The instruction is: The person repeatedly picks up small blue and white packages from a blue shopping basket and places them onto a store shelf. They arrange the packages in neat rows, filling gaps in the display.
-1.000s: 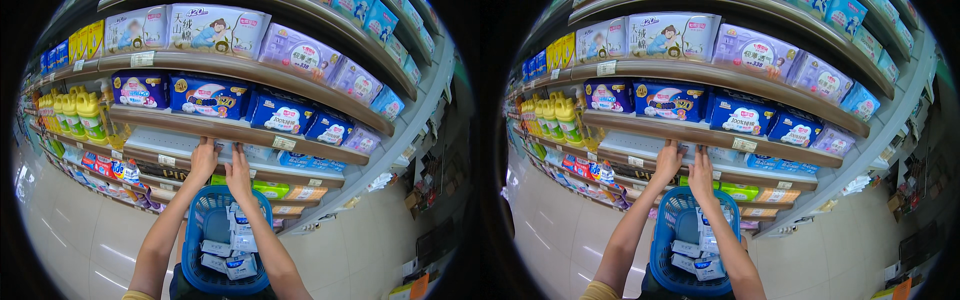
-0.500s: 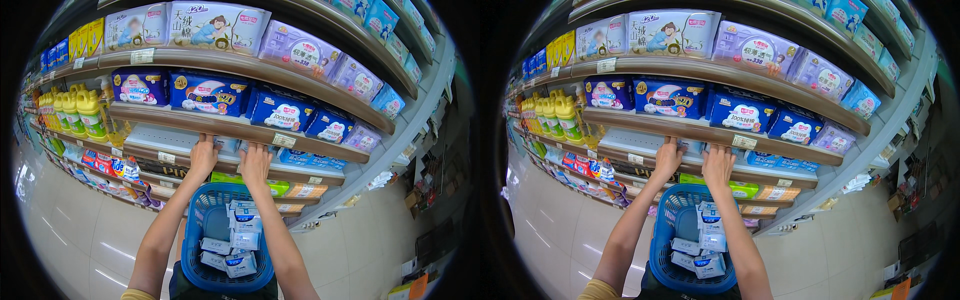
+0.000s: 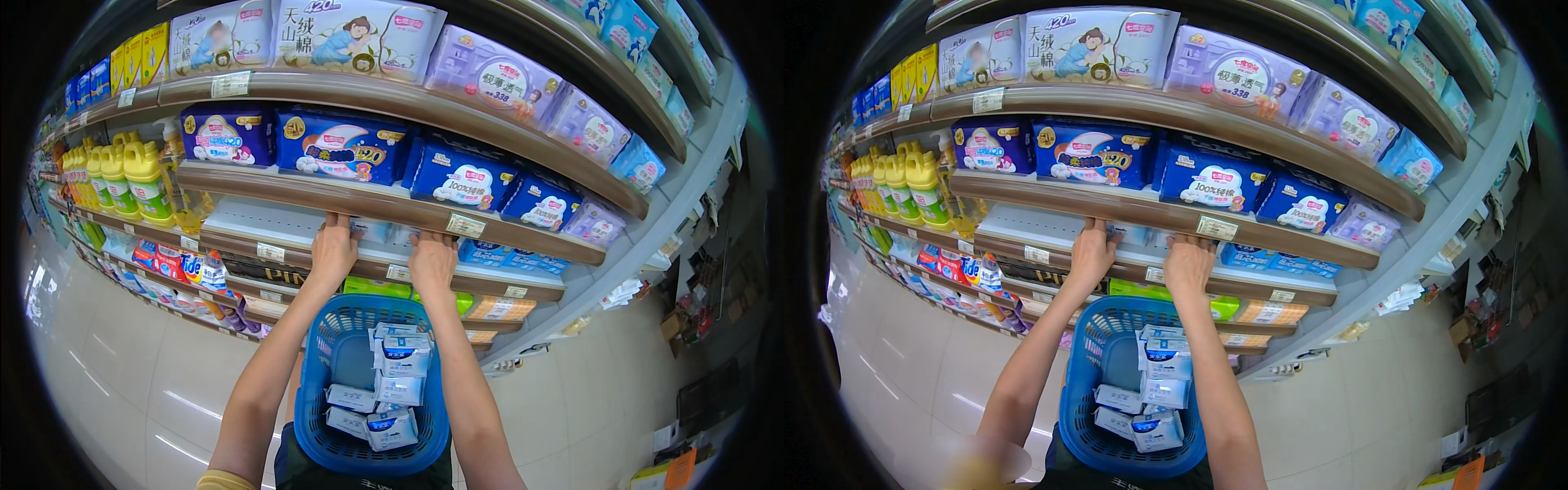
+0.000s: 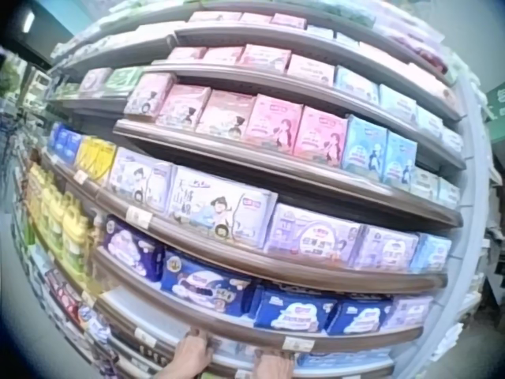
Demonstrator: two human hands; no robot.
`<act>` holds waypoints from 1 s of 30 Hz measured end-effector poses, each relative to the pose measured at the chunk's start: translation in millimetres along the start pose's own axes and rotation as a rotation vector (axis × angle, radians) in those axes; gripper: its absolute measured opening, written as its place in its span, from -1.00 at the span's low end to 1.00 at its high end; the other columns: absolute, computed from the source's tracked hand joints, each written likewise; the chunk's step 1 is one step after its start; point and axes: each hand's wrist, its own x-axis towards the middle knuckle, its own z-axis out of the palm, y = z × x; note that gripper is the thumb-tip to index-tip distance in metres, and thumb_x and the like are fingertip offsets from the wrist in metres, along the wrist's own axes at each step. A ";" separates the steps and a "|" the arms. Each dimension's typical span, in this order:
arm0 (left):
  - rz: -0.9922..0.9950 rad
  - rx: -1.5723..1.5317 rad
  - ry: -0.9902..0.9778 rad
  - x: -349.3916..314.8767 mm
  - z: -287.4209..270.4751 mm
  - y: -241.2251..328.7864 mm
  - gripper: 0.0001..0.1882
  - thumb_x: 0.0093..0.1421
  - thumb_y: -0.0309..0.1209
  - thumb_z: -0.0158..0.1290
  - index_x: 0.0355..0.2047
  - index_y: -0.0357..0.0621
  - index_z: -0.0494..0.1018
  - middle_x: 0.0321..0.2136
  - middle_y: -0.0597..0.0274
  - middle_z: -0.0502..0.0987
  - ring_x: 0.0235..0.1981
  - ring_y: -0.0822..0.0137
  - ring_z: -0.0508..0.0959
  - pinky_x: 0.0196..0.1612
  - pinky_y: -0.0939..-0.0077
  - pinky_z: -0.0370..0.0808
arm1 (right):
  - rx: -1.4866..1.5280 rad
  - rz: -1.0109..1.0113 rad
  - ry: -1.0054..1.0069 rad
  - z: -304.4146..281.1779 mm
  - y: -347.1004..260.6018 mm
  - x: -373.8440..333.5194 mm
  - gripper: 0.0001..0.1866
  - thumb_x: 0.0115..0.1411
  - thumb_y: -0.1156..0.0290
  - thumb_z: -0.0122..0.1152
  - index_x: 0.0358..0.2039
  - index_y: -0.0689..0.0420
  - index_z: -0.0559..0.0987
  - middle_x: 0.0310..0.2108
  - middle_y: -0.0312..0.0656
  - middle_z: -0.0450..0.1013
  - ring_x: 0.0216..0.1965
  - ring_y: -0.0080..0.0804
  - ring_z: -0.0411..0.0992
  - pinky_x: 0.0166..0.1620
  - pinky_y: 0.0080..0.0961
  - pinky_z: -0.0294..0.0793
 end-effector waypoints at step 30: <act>-0.317 -0.595 -0.425 -249.7 7.4 39.0 -0.41 0.23 -0.44 0.20 0.24 -0.22 0.29 0.08 -0.10 0.45 0.12 -0.01 0.48 0.14 0.20 0.45 | 0.518 0.278 -0.223 -70.4 4.4 -240.8 -0.61 0.38 0.51 0.06 0.20 0.22 0.39 0.34 0.17 0.10 0.36 0.16 0.16 0.33 -0.10 0.25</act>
